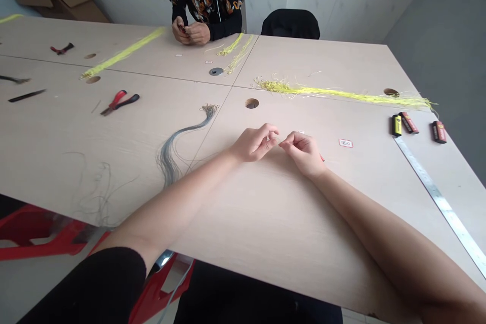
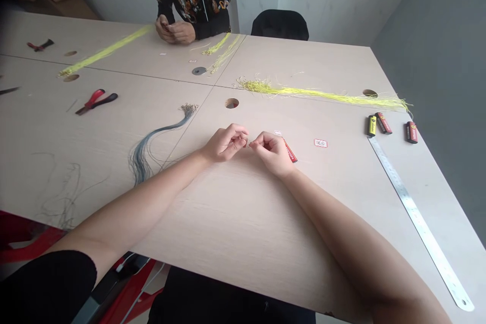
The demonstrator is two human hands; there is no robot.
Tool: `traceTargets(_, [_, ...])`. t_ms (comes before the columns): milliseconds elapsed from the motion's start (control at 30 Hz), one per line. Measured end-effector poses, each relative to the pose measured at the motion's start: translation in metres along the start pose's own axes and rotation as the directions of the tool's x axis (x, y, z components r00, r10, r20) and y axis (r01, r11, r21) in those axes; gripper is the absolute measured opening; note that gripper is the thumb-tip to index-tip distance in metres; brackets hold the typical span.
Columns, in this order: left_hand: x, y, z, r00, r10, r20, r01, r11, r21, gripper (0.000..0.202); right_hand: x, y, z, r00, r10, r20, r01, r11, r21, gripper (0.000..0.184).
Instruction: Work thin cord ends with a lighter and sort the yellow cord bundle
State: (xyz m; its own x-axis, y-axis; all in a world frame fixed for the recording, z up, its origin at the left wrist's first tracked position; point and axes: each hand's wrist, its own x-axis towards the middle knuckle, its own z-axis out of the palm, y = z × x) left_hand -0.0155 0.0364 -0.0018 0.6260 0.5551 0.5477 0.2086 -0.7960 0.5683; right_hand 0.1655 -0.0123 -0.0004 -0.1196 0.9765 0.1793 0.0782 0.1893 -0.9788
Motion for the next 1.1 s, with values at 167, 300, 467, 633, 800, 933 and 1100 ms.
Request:
traceTargets(167, [0.008, 0.009, 0.002, 0.999, -0.019, -0.041, 0.016, 0.998, -0.062, 0.028, 0.001, 0.000, 0.001, 0.998, 0.030, -0.062, -0.031, 0.999, -0.019, 0.022])
traceTargets(300, [0.011, 0.012, 0.003, 0.996, -0.082, -0.019, 0.081, 0.996, -0.047, 0.035, 0.003, 0.002, 0.001, 0.996, 0.053, -0.078, -0.053, 0.999, -0.003, 0.023])
traceTargets(467, [0.009, 0.010, -0.001, 0.991, -0.122, -0.062, 0.118, 0.991, -0.067, 0.036, 0.003, 0.003, 0.000, 0.991, 0.089, -0.104, -0.089, 0.996, 0.004, 0.026])
traceTargets(633, [0.009, 0.006, -0.003, 0.982, -0.145, -0.120, 0.128, 0.982, -0.140, 0.020, 0.002, 0.000, 0.000, 0.992, 0.106, -0.070, -0.106, 0.994, -0.001, 0.026])
traceTargets(800, [0.007, 0.004, 0.002, 0.964, -0.255, -0.070, 0.226, 0.933, -0.278, 0.025, 0.001, -0.006, 0.001, 0.995, 0.092, -0.031, -0.093, 0.995, -0.024, 0.028])
traceTargets(933, [0.007, 0.006, 0.004, 0.944, -0.328, 0.038, 0.325, 0.903, -0.279, 0.033, 0.001, -0.008, 0.001, 0.995, 0.091, -0.038, -0.092, 0.995, -0.024, 0.028])
traceTargets(1100, [0.009, 0.009, 0.003, 0.942, -0.330, 0.066, 0.336, 0.910, -0.244, 0.040, 0.002, -0.002, 0.000, 0.993, 0.094, -0.069, -0.094, 0.996, 0.010, 0.024])
